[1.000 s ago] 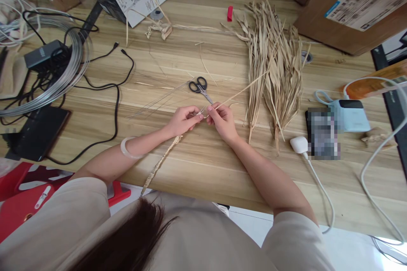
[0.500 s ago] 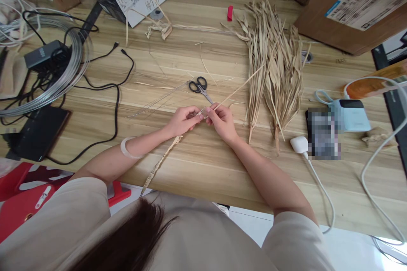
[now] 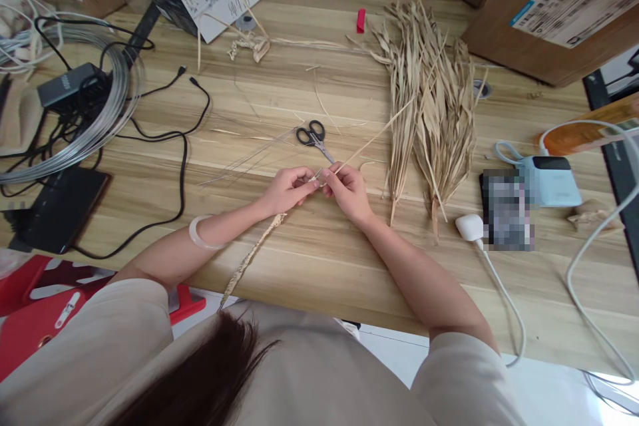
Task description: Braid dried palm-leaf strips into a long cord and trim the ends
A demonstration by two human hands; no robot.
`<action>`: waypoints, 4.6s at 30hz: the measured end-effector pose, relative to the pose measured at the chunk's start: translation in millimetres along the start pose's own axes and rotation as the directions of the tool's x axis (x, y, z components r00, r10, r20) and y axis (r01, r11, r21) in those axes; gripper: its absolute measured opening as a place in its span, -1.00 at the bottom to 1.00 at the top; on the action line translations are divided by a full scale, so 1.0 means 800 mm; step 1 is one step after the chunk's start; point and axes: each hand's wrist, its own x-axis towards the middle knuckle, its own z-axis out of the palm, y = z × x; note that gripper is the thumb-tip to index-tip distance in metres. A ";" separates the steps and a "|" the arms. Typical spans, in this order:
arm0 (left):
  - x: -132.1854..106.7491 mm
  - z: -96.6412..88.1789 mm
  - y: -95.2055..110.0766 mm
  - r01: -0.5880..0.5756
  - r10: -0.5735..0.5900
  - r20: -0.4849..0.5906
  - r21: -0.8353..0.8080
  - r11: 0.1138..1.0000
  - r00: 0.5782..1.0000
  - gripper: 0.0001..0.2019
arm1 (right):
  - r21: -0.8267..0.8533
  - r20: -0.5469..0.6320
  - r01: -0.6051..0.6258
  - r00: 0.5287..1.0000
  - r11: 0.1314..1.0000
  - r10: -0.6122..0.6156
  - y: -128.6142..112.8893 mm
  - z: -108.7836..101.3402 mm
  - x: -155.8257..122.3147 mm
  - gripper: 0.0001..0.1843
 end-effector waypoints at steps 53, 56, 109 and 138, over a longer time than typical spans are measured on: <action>0.002 0.000 -0.007 -0.033 0.027 -0.177 -0.031 0.999 0.984 -0.76 | 0.085 -0.146 0.078 0.987 0.993 -0.065 0.013 0.002 0.004 -0.78; 0.002 -0.001 -0.007 -0.036 0.030 -0.178 -0.030 0.999 0.984 -0.76 | 0.076 -0.144 0.083 0.987 0.994 -0.072 0.014 0.001 0.005 -0.78; 0.002 -0.001 -0.007 0.002 -0.003 -0.089 -0.010 1.000 0.996 -0.70 | 0.096 -0.184 0.067 0.982 0.993 -0.048 0.009 0.001 0.006 -0.66; -0.001 0.000 -0.002 -0.012 0.014 -0.047 0.033 0.999 0.999 -0.72 | 0.021 -0.160 0.102 0.982 0.995 -0.097 0.006 0.004 0.004 -0.70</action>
